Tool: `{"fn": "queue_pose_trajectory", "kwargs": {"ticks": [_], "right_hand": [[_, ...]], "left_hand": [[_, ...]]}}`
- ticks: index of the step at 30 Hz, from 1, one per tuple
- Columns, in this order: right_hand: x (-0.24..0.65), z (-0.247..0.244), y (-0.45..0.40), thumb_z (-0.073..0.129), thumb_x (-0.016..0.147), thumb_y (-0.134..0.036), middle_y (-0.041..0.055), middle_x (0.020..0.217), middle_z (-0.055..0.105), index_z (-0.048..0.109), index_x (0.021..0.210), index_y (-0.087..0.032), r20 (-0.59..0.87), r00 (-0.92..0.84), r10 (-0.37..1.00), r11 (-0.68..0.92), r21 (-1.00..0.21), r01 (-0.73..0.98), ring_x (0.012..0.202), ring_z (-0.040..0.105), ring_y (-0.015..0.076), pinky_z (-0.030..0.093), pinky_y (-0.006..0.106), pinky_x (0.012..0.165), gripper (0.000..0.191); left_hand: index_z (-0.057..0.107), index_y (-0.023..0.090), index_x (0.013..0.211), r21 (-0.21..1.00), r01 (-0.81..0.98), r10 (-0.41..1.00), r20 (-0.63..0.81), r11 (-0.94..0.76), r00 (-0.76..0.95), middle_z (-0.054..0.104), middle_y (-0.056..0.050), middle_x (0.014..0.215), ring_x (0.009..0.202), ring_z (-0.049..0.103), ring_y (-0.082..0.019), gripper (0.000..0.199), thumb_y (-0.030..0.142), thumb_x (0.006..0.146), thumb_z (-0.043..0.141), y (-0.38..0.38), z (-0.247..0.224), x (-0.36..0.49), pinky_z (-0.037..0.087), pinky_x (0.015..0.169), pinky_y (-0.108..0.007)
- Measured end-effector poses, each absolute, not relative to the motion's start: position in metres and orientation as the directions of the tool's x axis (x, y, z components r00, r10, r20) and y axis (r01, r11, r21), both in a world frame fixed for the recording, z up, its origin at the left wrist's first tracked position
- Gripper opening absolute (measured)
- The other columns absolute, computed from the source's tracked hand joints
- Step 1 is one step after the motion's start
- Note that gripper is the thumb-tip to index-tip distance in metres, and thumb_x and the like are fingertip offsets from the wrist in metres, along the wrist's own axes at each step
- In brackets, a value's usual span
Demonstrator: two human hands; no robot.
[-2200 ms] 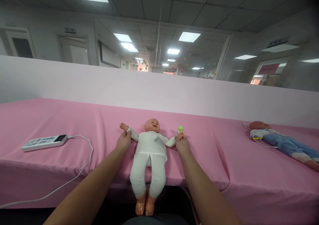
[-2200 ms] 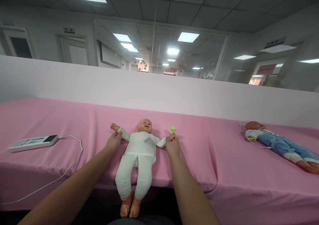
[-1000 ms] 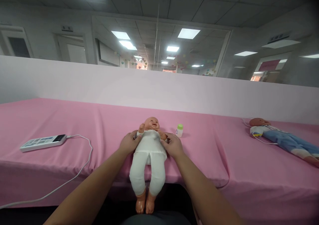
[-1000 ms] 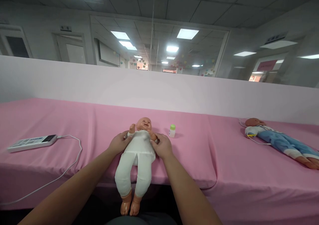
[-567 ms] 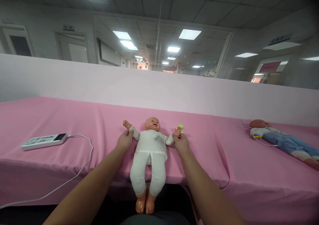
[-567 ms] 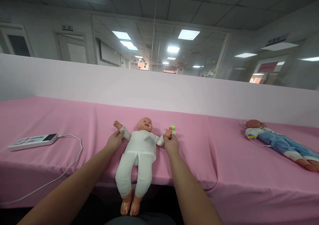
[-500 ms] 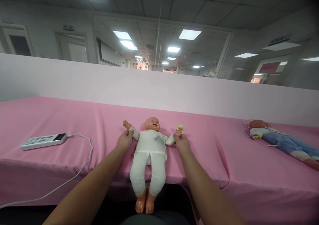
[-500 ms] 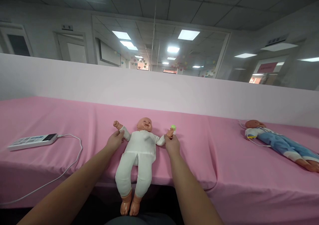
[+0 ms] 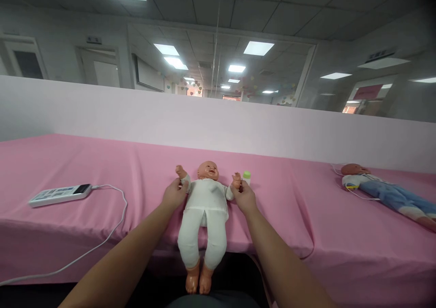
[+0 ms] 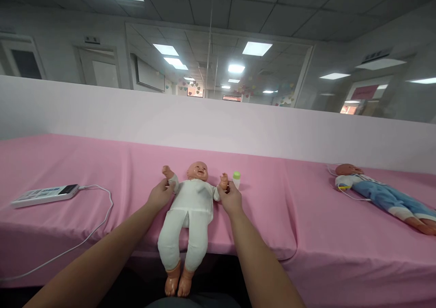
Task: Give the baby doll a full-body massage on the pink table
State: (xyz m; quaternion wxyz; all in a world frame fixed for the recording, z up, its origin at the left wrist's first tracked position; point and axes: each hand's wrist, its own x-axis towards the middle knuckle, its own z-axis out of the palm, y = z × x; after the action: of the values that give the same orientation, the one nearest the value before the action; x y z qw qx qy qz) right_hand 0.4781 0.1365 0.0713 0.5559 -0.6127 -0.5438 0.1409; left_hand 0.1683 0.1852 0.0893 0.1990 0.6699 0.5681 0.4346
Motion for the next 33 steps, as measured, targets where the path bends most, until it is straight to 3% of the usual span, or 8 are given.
{"fn": "queue_pose_trajectory", "kwargs": {"ticks": [5, 9, 14, 17, 20, 26, 30, 33], "right_hand": [[0.461, 0.078, 0.129, 0.072, 0.082, -0.037, 0.0025, 0.102, 0.076, 0.075, 0.123, -0.030, 0.558, 0.072, 0.827, 0.398, -0.671, 0.625, 0.084, 0.066, 0.0233, 0.054, 0.034, 0.079, 0.042], [0.455, 0.081, 0.126, 0.072, 0.082, -0.027, 0.0032, 0.111, 0.074, 0.077, 0.125, -0.034, 0.612, -0.072, 0.787, 0.454, -0.497, 0.739, 0.104, 0.064, 0.0261, 0.049, 0.040, 0.098, 0.043], [0.451, 0.082, 0.126, 0.069, 0.087, -0.027, 0.0044, 0.111, 0.073, 0.077, 0.124, -0.035, 0.619, -0.131, 0.774, 0.459, -0.407, 0.790, 0.107, 0.063, 0.0263, 0.046, 0.041, 0.103, 0.039], [0.450, 0.081, 0.126, 0.069, 0.085, -0.026, 0.0042, 0.111, 0.074, 0.078, 0.123, -0.034, 0.615, -0.112, 0.781, 0.459, -0.443, 0.770, 0.107, 0.063, 0.0265, 0.047, 0.041, 0.103, 0.039], [0.454, 0.077, 0.129, 0.071, 0.081, -0.032, 0.0044, 0.107, 0.076, 0.078, 0.119, -0.029, 0.582, 0.015, 0.813, 0.421, -0.606, 0.676, 0.095, 0.066, 0.0252, 0.052, 0.038, 0.090, 0.038], [0.485, 0.065, 0.149, 0.072, 0.079, -0.052, 0.0039, 0.087, 0.076, 0.075, 0.103, -0.019, 0.288, 0.456, 0.842, 0.177, -0.947, 0.269, 0.076, 0.070, 0.0236, 0.055, 0.030, 0.064, 0.041], [0.504, 0.061, 0.160, 0.073, 0.077, -0.047, 0.0084, 0.098, 0.078, 0.070, 0.103, -0.020, 0.031, 0.606, 0.795, 0.032, -0.999, 0.010, 0.081, 0.076, 0.0270, 0.061, 0.031, 0.061, 0.037], [0.508, 0.059, 0.164, 0.073, 0.077, -0.046, 0.0109, 0.106, 0.077, 0.067, 0.110, -0.021, -0.010, 0.631, 0.776, -0.016, -1.000, 0.004, 0.081, 0.077, 0.0279, 0.063, 0.033, 0.059, 0.042]], "left_hand": [[0.062, 0.025, 0.138, 0.476, 0.734, 0.843, 0.479, -0.484, 0.244, 0.064, -0.013, 0.134, 0.118, 0.063, -0.032, 0.045, 0.044, 0.098, 0.055, 0.178, 0.091, 0.178, 0.049, 0.100, -0.043], [0.060, 0.027, 0.145, 0.374, 0.799, 0.844, 0.454, -0.471, 0.285, 0.062, -0.014, 0.137, 0.120, 0.060, -0.035, 0.049, 0.046, 0.100, 0.054, 0.176, 0.092, 0.179, 0.046, 0.103, -0.046], [0.060, 0.029, 0.146, 0.308, 0.827, 0.851, 0.409, -0.470, 0.331, 0.059, -0.015, 0.139, 0.120, 0.058, -0.037, 0.049, 0.046, 0.100, 0.053, 0.175, 0.092, 0.180, 0.046, 0.101, -0.047], [0.060, 0.029, 0.145, 0.377, 0.801, 0.856, 0.423, -0.466, 0.299, 0.062, -0.014, 0.135, 0.117, 0.061, -0.033, 0.049, 0.047, 0.100, 0.053, 0.176, 0.089, 0.179, 0.046, 0.100, -0.043], [0.062, 0.025, 0.138, 0.508, 0.741, 0.872, 0.438, -0.440, 0.218, 0.068, -0.013, 0.124, 0.111, 0.065, -0.031, 0.045, 0.046, 0.100, 0.052, 0.180, 0.088, 0.175, 0.049, 0.094, -0.040], [0.065, 0.019, 0.103, 0.861, 0.499, 0.952, 0.228, -0.100, -0.202, 0.076, -0.012, 0.096, 0.089, 0.072, -0.030, 0.033, 0.046, 0.101, 0.047, 0.198, 0.086, 0.159, 0.053, 0.075, -0.037], [0.064, 0.016, 0.110, 0.918, 0.396, 0.928, 0.148, -0.001, -0.341, 0.076, -0.014, 0.098, 0.086, 0.075, -0.029, 0.030, 0.041, 0.099, 0.051, 0.206, 0.084, 0.152, 0.055, 0.068, -0.035], [0.058, 0.012, 0.127, 0.911, 0.412, 0.899, 0.177, 0.003, -0.400, 0.075, -0.016, 0.108, 0.089, 0.075, -0.028, 0.041, 0.039, 0.097, 0.055, 0.206, 0.085, 0.149, 0.058, 0.072, -0.036]]}}
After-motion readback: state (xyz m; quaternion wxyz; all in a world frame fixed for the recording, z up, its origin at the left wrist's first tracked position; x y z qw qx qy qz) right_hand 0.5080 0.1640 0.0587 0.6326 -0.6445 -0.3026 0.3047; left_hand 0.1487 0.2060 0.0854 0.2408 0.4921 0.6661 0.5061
